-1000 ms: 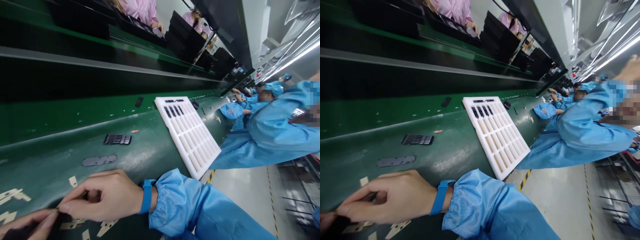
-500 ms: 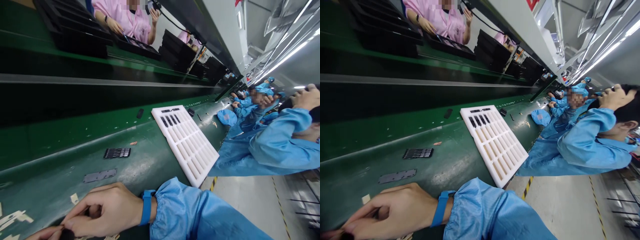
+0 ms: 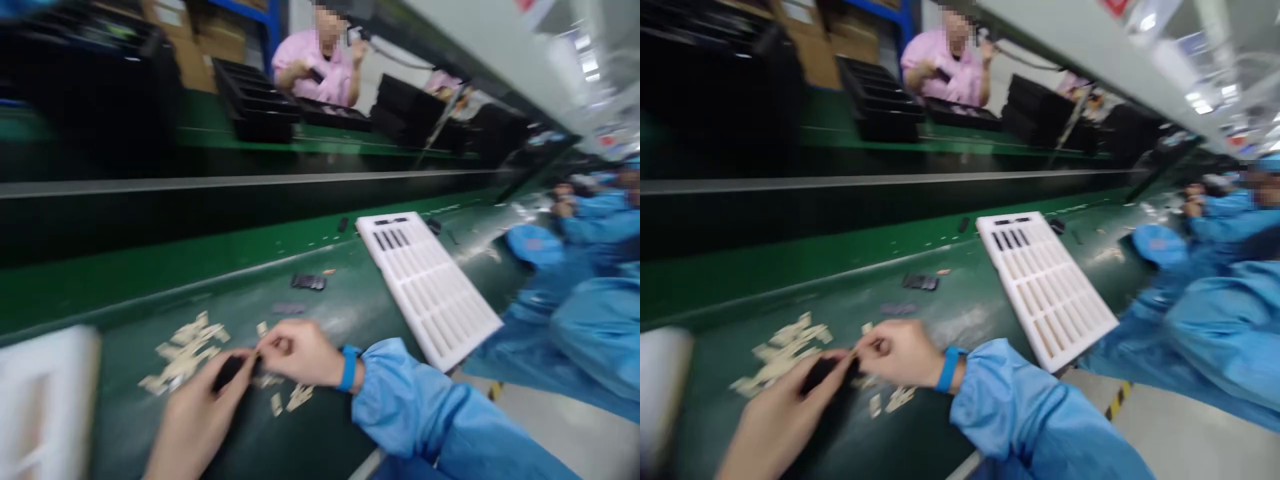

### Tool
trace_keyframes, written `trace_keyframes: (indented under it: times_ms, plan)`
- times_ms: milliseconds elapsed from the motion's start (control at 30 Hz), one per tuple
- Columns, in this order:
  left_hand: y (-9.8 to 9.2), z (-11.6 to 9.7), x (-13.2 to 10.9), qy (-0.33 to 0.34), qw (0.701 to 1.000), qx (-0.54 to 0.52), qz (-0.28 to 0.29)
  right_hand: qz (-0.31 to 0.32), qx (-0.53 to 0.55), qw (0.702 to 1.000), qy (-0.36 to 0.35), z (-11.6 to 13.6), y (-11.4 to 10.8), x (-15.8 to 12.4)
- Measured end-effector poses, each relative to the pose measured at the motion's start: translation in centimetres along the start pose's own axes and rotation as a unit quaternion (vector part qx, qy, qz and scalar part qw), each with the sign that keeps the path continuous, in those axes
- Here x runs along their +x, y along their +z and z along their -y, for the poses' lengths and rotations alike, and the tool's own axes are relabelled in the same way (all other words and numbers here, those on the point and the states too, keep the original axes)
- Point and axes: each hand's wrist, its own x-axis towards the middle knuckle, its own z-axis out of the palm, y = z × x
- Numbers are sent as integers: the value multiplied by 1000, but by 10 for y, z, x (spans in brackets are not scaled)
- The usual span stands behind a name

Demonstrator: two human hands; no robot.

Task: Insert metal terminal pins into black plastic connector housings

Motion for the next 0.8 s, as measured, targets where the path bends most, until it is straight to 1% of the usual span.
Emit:
trace_keyframes:
  times_ms: [67, 133, 200, 267, 400, 633, 700, 733, 800]
  plan:
    - [-1, 3, -7, -27, 999, -43, 13, 15, 39, 999, 6, 5, -4, -5]
    - [0, 4, -12, -68, 993, -86, 43, 42, 80, 996, 14, 2, -7, -6]
    - [2, 5, -13, -110, 991, -70, 41, 62, 115, 991, 25, -7, -8, -4]
    - [4, 6, -13, -138, 985, -92, 47, 66, 124, 989, 38, -14, -7, -2]
    - [5, 5, -14, -154, 982, -108, 34, 68, 105, 991, 53, -16, -10, -5]
    - [6, 5, -16, -169, 978, -110, 51, 68, 88, 993, 52, -17, -9, -6]
    - [5, 4, -15, -171, 976, -127, 50, 60, 90, 992, 59, -17, -7, -3]
    - [4, 4, -14, -174, 973, -144, 44, 45, 91, 993, 63, -18, -7, -1]
    - [2, 4, -9, -195, 962, -191, 8, -3, 91, 993, 75, -19, -8, 4]
